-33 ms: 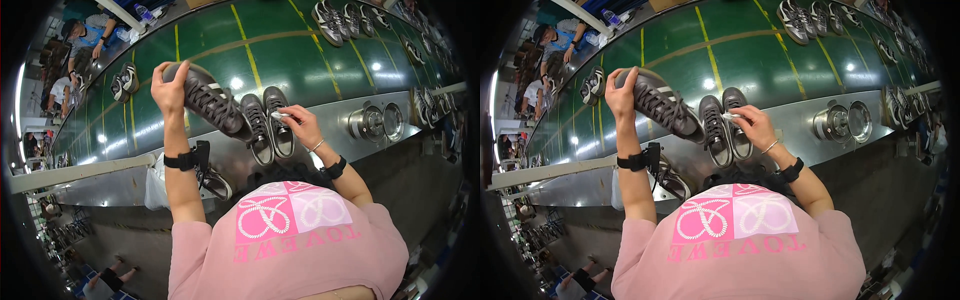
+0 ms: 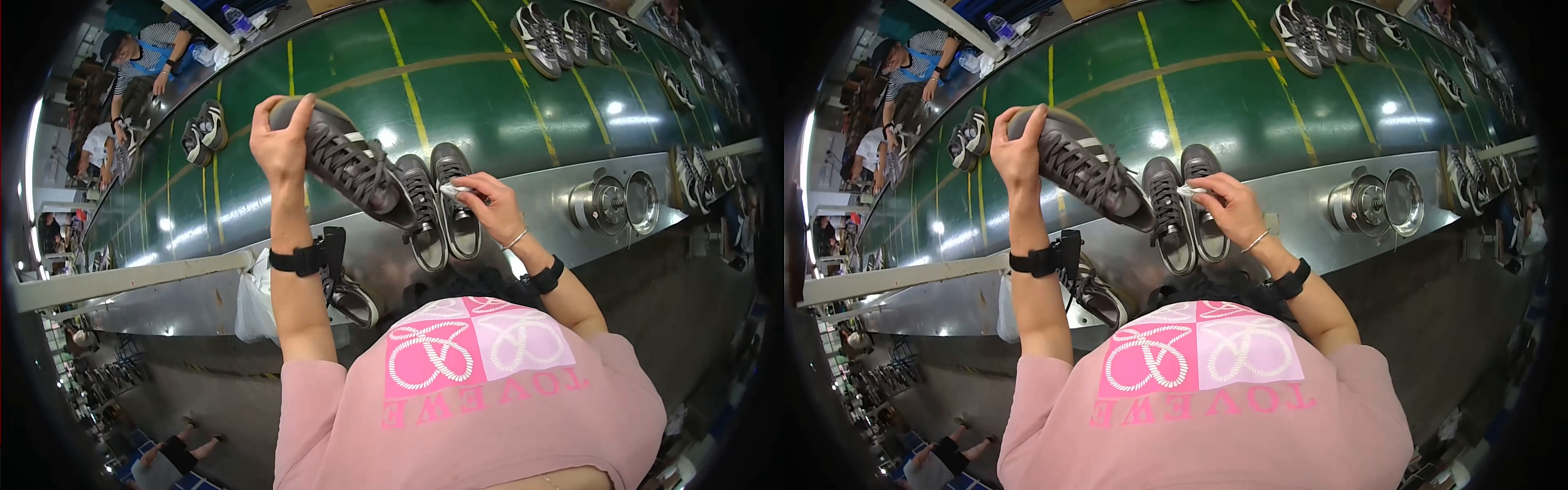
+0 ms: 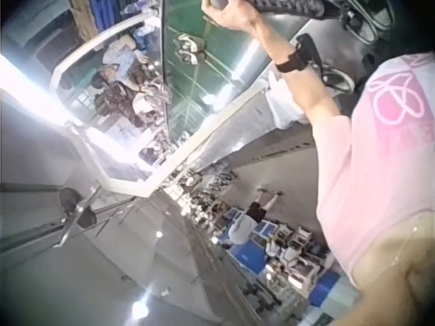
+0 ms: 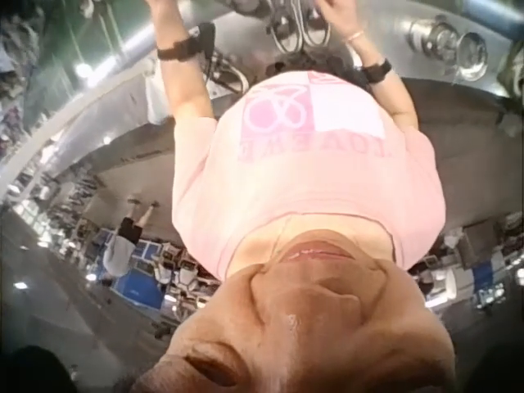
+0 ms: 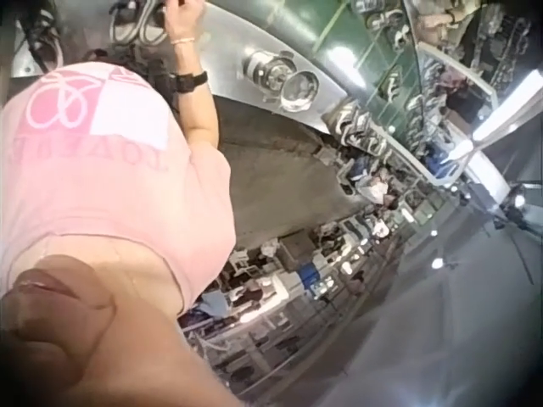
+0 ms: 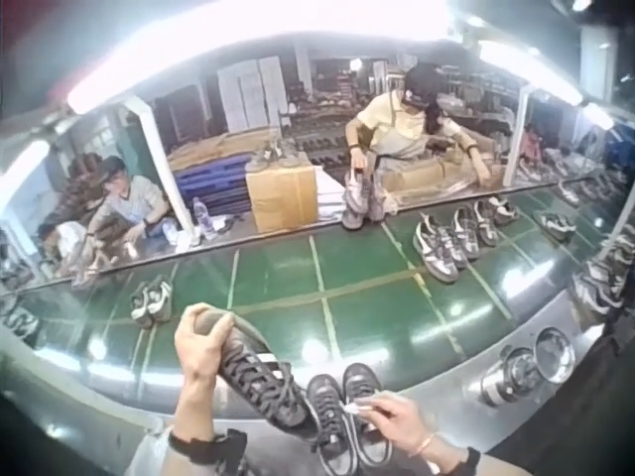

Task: The recorder is inspecting and cleaning shoes on a factory assembly line, checking the soles and uppers for quality.

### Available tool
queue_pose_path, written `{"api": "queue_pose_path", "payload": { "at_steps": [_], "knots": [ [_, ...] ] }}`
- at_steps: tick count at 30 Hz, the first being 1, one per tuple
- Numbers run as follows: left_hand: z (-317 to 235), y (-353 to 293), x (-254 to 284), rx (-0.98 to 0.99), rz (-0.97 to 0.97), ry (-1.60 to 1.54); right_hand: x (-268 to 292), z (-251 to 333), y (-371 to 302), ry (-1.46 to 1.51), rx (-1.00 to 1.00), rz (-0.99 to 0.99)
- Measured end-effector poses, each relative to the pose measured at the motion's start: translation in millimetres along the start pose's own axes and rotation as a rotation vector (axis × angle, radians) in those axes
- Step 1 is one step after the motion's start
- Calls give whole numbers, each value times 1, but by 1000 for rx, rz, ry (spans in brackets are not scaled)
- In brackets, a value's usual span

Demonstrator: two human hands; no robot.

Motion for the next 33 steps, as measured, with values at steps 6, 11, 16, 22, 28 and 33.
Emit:
{"api": "queue_pose_path", "payload": {
  "at_steps": [6, 11, 16, 22, 28, 33],
  "knots": [
    [13, -7, 15, -122, -72, 313, -34, -3, -6, -44, 94, 152],
    [43, -18, 51, -271, -187, 591, -122, 3, -7, -225, 411, 327],
    [61, -32, 79, -179, -266, 605, -223, -16, -22, -456, 596, 525],
    [81, -34, 142, -88, -480, 608, -249, -13, -39, -321, 531, 565],
    [55, -54, 131, -150, -460, 574, -286, -83, -66, -622, 407, 765],
    [36, -69, 125, -305, -461, 587, -278, -95, -69, -506, 370, 738]
  ]
}}
Point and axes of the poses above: each hand's wrist, its own y-axis towards the middle knuckle, its own x-axis out of the back of the hand, z = x × y, the point moved 7 cm from there along y, towards the middle knuckle, and after that the axes turned 12 degrees about -z, right-handed, at the moved point
